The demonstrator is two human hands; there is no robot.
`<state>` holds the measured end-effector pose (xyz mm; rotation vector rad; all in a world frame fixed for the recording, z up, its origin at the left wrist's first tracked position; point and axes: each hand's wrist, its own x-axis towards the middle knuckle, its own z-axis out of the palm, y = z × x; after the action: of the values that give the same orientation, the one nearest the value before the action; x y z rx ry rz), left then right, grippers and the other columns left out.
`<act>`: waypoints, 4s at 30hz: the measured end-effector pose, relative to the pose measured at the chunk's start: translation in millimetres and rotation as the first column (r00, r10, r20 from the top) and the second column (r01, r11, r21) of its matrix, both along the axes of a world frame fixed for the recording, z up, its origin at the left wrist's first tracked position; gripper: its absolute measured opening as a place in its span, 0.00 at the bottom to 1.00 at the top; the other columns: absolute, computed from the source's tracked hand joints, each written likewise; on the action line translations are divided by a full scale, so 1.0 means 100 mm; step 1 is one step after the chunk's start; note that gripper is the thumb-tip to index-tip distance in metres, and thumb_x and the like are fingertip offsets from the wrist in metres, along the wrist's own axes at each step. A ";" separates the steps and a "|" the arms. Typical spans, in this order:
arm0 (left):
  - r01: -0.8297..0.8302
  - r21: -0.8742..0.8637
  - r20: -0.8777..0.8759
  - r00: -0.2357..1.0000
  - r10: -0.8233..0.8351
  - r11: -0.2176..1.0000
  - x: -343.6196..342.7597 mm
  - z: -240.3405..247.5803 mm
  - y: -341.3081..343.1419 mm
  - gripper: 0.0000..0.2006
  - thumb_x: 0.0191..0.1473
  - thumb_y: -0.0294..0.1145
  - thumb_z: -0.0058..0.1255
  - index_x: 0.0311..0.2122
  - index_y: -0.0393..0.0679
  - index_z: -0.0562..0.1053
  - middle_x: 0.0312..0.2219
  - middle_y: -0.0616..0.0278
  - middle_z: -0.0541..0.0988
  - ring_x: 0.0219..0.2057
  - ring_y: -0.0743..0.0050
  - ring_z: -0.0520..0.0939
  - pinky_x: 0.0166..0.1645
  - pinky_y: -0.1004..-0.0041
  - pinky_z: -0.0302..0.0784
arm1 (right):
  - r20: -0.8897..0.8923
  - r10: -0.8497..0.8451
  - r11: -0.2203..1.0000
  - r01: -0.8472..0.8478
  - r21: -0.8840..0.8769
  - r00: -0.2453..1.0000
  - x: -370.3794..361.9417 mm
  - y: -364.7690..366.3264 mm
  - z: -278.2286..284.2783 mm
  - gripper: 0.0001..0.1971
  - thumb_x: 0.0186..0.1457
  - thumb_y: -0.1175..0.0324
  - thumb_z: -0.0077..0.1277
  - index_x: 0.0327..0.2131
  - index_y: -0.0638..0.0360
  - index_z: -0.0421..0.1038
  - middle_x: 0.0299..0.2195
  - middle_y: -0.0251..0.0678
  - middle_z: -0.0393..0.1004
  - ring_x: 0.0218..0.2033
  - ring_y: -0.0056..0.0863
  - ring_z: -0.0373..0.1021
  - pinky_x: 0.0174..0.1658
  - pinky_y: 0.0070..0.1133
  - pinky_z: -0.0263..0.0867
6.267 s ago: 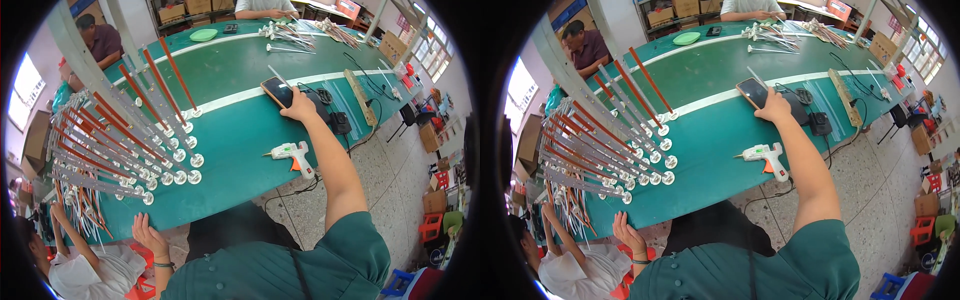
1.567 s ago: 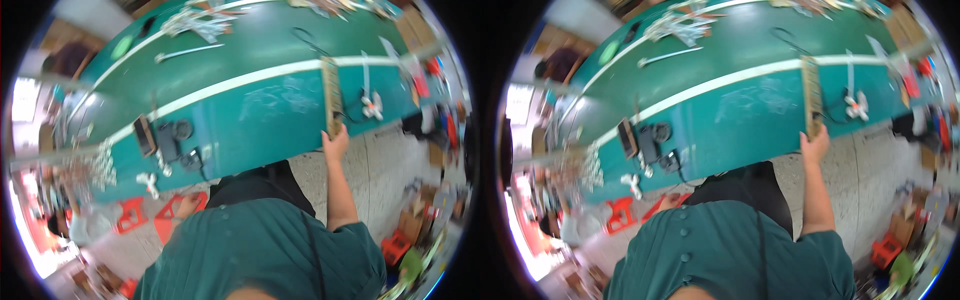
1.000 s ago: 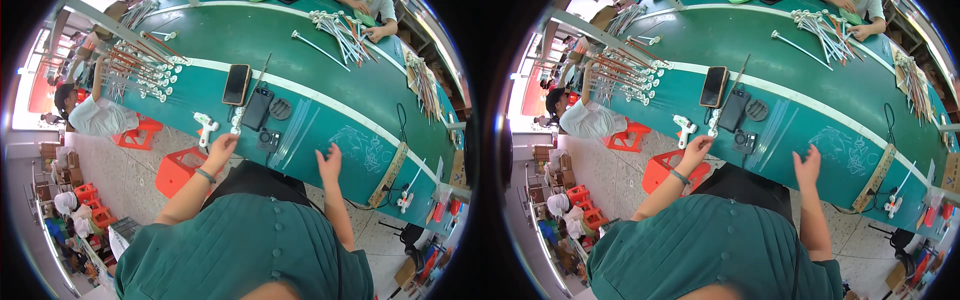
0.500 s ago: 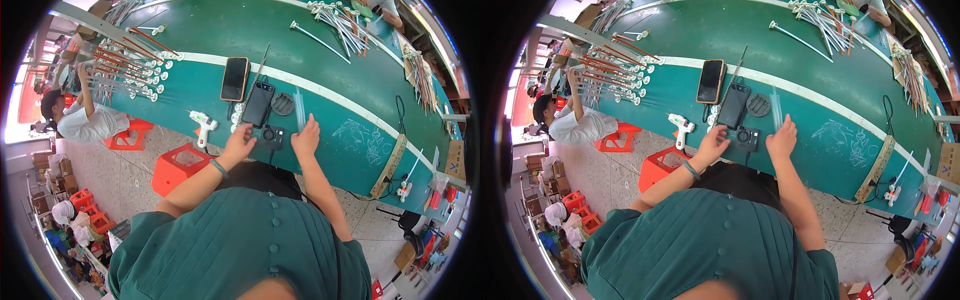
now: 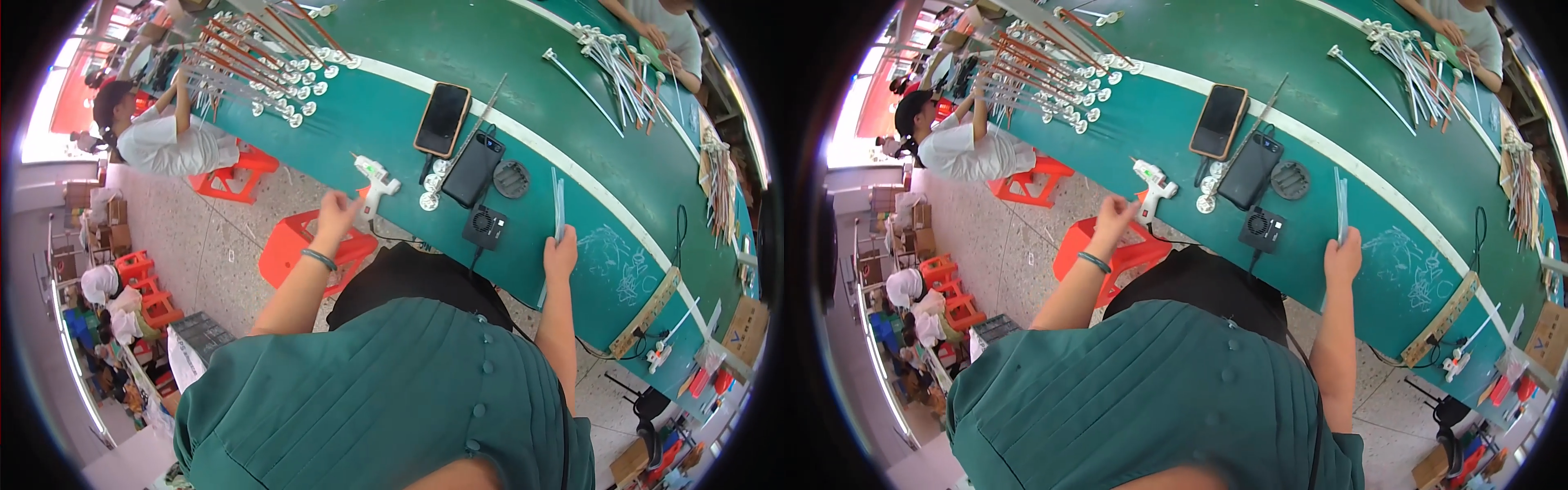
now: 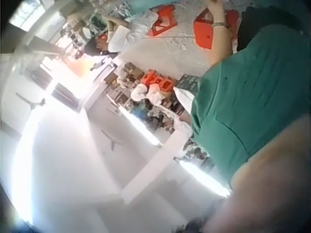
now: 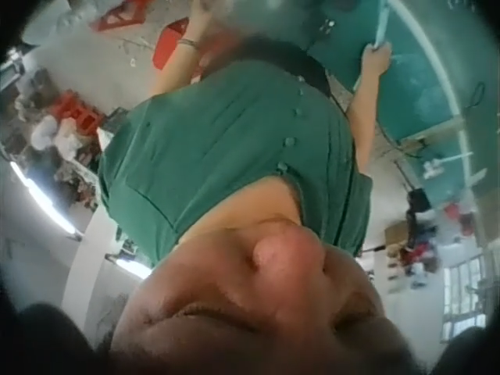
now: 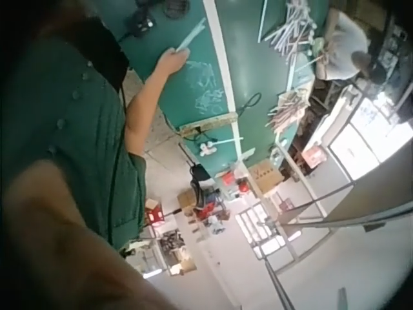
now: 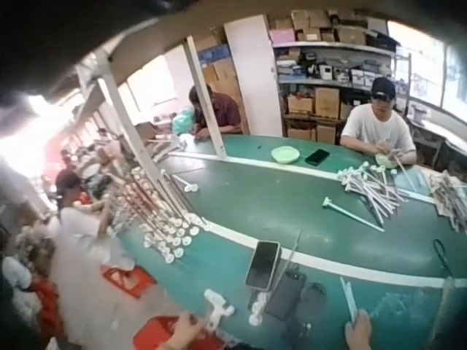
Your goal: Assembling components by applying hot glue to bases and attaching metal strips.
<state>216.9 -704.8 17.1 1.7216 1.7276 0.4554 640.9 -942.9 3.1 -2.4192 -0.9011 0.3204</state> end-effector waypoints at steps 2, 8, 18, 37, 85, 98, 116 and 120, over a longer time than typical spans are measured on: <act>-0.020 -0.095 -0.046 0.999 0.016 0.995 -0.02 -0.15 -0.18 0.20 0.46 0.44 0.62 0.34 0.37 0.71 0.28 0.61 0.76 0.30 0.71 0.76 0.33 0.72 0.71 | -0.028 0.032 0.999 -0.031 0.042 0.999 0.06 -0.05 -0.03 0.17 0.46 0.72 0.46 0.43 0.61 0.64 0.36 0.48 0.71 0.36 0.48 0.69 0.40 0.36 0.64; 0.151 -0.692 0.464 0.842 0.274 0.706 0.07 -0.10 -0.25 0.16 0.57 0.44 0.51 0.41 0.41 0.69 0.28 0.66 0.75 0.32 0.75 0.77 0.39 0.73 0.72 | -0.320 -0.037 0.989 0.081 0.122 0.947 0.18 -0.09 -0.05 0.14 0.50 0.72 0.45 0.43 0.60 0.65 0.31 0.40 0.72 0.29 0.29 0.70 0.31 0.25 0.67; 0.395 -0.476 0.749 0.651 0.127 0.786 0.34 0.68 -0.63 0.09 0.58 0.30 0.47 0.42 0.38 0.70 0.27 0.63 0.77 0.31 0.77 0.78 0.40 0.76 0.72 | -0.730 -0.259 0.873 0.477 0.105 0.633 0.38 -0.61 0.15 0.08 0.55 0.73 0.43 0.39 0.58 0.65 0.22 0.30 0.65 0.14 0.18 0.59 0.16 0.17 0.57; 0.855 -0.435 0.867 0.482 -0.126 0.283 3.54 0.43 -2.74 0.12 0.50 0.34 0.60 0.31 0.38 0.71 0.24 0.65 0.77 0.26 0.83 0.76 0.30 0.79 0.71 | -0.827 -0.003 0.694 0.596 0.403 0.562 0.24 -1.69 0.63 0.13 0.53 0.73 0.54 0.18 0.55 0.62 0.18 0.26 0.68 0.17 0.11 0.59 0.20 0.13 0.53; 0.641 0.280 -0.183 0.766 -0.616 0.714 1.85 0.46 -0.19 0.23 0.46 0.27 0.49 0.51 0.38 0.66 0.41 0.48 0.73 0.42 0.48 0.75 0.45 0.60 0.74 | 0.032 0.287 0.935 -0.287 0.208 0.957 -0.67 0.11 0.73 0.41 0.35 0.61 0.68 0.53 0.63 0.60 0.50 0.49 0.64 0.50 0.47 0.62 0.53 0.34 0.60; 0.713 0.025 -0.306 0.673 -0.674 0.701 2.46 0.51 -0.18 0.43 0.41 0.38 0.64 0.58 0.32 0.53 0.46 0.41 0.63 0.40 0.46 0.77 0.41 0.63 0.77 | -0.014 0.361 0.926 -0.360 -0.116 0.933 -0.73 0.56 0.58 0.49 0.23 0.64 0.72 0.56 0.53 0.59 0.48 0.40 0.61 0.47 0.41 0.63 0.49 0.32 0.64; 0.758 -0.073 -0.483 0.541 -0.688 0.648 2.82 0.46 -0.13 0.44 0.28 0.51 0.70 0.50 0.40 0.61 0.44 0.56 0.67 0.51 0.55 0.68 0.50 0.54 0.66 | -0.039 0.156 0.976 -0.160 -0.148 0.987 -0.40 0.14 0.66 0.47 0.22 0.58 0.72 0.52 0.57 0.62 0.44 0.41 0.62 0.47 0.42 0.61 0.52 0.33 0.61; 0.747 -0.022 -0.470 0.579 -0.666 0.665 2.80 0.40 -0.22 0.43 0.29 0.49 0.70 0.50 0.40 0.61 0.45 0.55 0.67 0.50 0.54 0.69 0.50 0.55 0.68 | -0.041 0.247 0.962 -0.250 -0.108 0.968 -0.31 0.10 0.67 0.43 0.26 0.56 0.71 0.50 0.58 0.64 0.46 0.43 0.64 0.48 0.42 0.63 0.51 0.32 0.62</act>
<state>497.1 -727.1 56.8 2.6206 1.0860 -0.1873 610.1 -933.2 69.6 -2.3976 -1.2075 0.5079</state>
